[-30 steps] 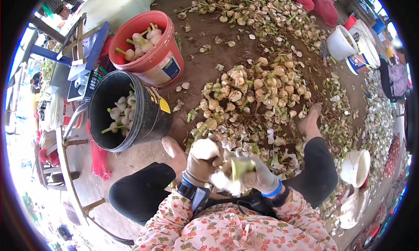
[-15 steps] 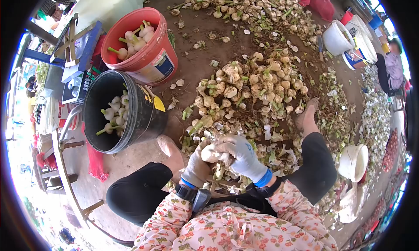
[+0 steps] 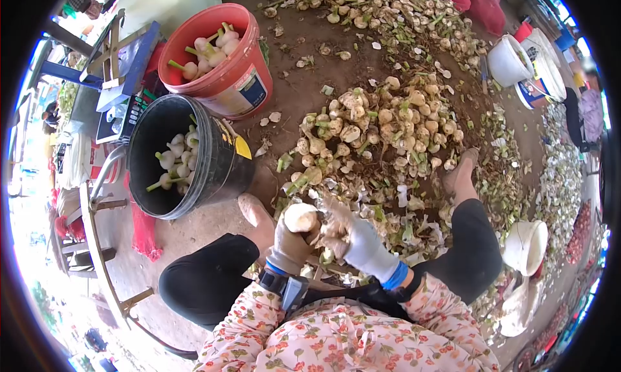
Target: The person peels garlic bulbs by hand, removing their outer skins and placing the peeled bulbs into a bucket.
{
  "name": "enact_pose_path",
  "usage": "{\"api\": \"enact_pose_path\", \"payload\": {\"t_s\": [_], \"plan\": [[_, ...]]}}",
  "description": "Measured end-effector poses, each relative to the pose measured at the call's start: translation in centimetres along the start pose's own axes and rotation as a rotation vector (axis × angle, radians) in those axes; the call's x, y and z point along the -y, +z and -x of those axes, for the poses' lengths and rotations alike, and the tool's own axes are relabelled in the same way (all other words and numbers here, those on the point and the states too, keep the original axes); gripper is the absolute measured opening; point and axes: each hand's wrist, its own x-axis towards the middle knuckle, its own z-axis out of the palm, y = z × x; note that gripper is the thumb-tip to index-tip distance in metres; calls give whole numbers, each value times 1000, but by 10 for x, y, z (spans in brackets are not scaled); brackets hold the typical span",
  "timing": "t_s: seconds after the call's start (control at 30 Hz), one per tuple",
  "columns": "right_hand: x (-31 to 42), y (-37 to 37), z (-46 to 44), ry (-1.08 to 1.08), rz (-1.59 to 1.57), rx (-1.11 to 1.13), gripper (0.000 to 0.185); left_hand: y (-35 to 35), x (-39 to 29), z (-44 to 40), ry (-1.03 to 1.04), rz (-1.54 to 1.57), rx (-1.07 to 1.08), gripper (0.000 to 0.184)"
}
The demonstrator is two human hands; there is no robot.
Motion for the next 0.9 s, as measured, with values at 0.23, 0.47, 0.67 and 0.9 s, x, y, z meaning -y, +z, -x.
{"api": "enact_pose_path", "payload": {"t_s": [0.23, 0.47, 0.67, 0.9], "plan": [[-45, -10, -20, -497, 395, -108, 27, 3, 8, 10, 72, -556, 160, 25], [-3, 14, 10, -467, -11, 211, 22, -10, 21, -15, -578, 899, -191, 37], [-42, -25, -4, 363, 248, 144, 28, -51, -28, -36, -430, 856, -456, 40], [-115, -41, -14, 231, 833, 128, 30, -71, -54, -85, -144, 348, -368, 41]]}}
